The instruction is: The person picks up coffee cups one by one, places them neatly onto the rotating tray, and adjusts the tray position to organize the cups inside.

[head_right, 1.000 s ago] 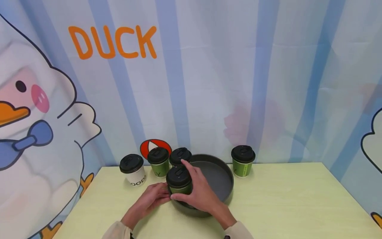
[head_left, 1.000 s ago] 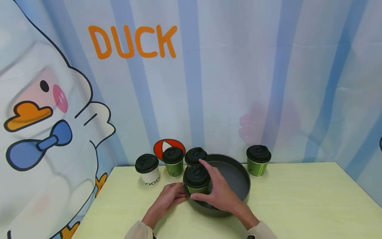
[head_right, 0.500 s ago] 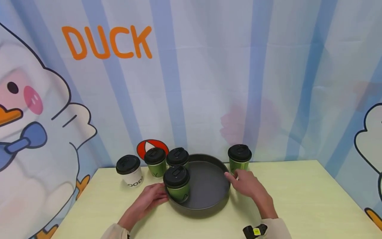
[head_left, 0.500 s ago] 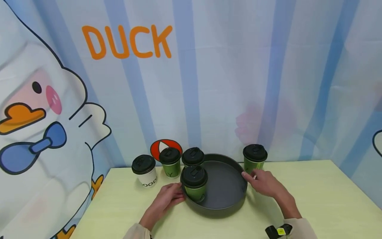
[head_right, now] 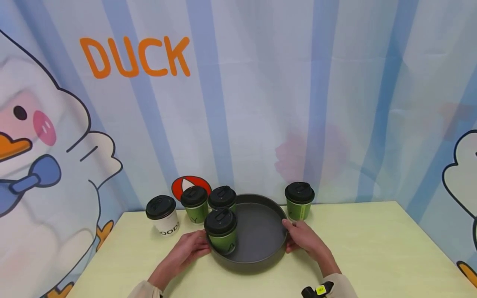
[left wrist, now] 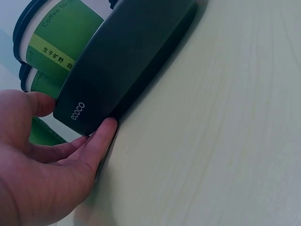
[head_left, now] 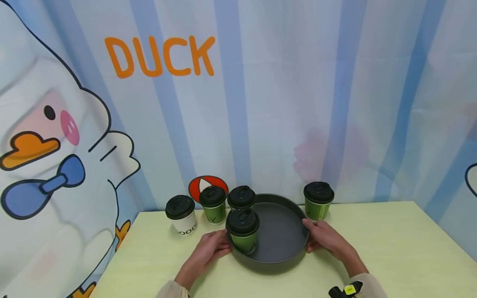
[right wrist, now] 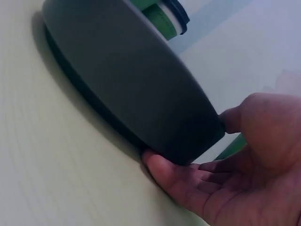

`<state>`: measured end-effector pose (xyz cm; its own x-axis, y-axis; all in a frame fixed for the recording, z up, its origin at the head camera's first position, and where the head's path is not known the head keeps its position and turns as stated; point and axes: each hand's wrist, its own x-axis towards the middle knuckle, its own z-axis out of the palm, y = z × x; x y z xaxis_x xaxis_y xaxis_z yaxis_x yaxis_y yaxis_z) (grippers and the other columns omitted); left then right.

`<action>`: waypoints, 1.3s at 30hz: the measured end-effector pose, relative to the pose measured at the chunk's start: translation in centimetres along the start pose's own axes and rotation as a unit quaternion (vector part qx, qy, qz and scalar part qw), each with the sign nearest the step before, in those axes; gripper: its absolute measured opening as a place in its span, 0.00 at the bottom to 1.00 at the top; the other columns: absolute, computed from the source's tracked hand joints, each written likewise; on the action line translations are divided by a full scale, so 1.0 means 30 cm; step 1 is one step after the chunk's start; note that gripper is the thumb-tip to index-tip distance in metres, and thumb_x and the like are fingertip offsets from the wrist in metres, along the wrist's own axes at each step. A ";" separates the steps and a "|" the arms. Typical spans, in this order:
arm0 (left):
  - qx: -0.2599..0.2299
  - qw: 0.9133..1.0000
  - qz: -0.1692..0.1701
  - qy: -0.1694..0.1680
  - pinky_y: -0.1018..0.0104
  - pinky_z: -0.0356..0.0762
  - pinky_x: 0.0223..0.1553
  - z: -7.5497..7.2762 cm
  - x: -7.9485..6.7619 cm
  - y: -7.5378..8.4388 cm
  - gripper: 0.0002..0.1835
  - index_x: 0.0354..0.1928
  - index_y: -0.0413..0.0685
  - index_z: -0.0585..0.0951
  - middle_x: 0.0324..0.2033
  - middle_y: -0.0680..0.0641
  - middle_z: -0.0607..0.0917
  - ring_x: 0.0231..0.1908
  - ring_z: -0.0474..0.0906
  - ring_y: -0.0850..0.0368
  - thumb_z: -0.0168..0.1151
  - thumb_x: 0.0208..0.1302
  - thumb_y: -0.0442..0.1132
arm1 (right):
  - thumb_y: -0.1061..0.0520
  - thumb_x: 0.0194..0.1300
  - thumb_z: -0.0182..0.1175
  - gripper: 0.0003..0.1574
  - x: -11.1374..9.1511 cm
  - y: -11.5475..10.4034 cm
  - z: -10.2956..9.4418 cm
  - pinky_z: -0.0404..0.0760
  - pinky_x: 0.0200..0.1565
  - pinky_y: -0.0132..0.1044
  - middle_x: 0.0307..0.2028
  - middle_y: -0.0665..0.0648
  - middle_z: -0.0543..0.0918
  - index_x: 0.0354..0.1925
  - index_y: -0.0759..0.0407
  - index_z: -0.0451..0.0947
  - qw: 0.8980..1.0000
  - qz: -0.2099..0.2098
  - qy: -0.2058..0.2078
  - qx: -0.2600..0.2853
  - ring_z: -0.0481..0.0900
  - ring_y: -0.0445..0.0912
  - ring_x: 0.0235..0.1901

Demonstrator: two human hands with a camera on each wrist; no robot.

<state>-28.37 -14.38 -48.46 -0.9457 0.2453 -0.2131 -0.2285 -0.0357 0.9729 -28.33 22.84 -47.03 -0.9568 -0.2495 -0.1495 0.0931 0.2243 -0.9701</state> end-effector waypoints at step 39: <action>0.002 1.000 -0.005 0.015 0.59 0.85 0.52 0.000 0.016 -0.012 0.28 0.61 0.23 0.72 0.44 0.42 0.82 0.41 0.82 0.56 0.51 0.79 0.47 | 0.42 0.84 0.44 0.36 -0.008 0.021 -0.083 0.89 0.39 0.40 0.34 0.61 0.86 0.45 0.75 0.78 0.992 0.013 -0.115 0.048 0.86 0.47 0.32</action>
<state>-28.74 -14.25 -48.90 -0.9498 0.2170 -0.2253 -0.2373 -0.0303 0.9710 -28.72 25.39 -47.13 -0.8669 -0.4547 -0.2044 0.1540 0.1459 -0.9773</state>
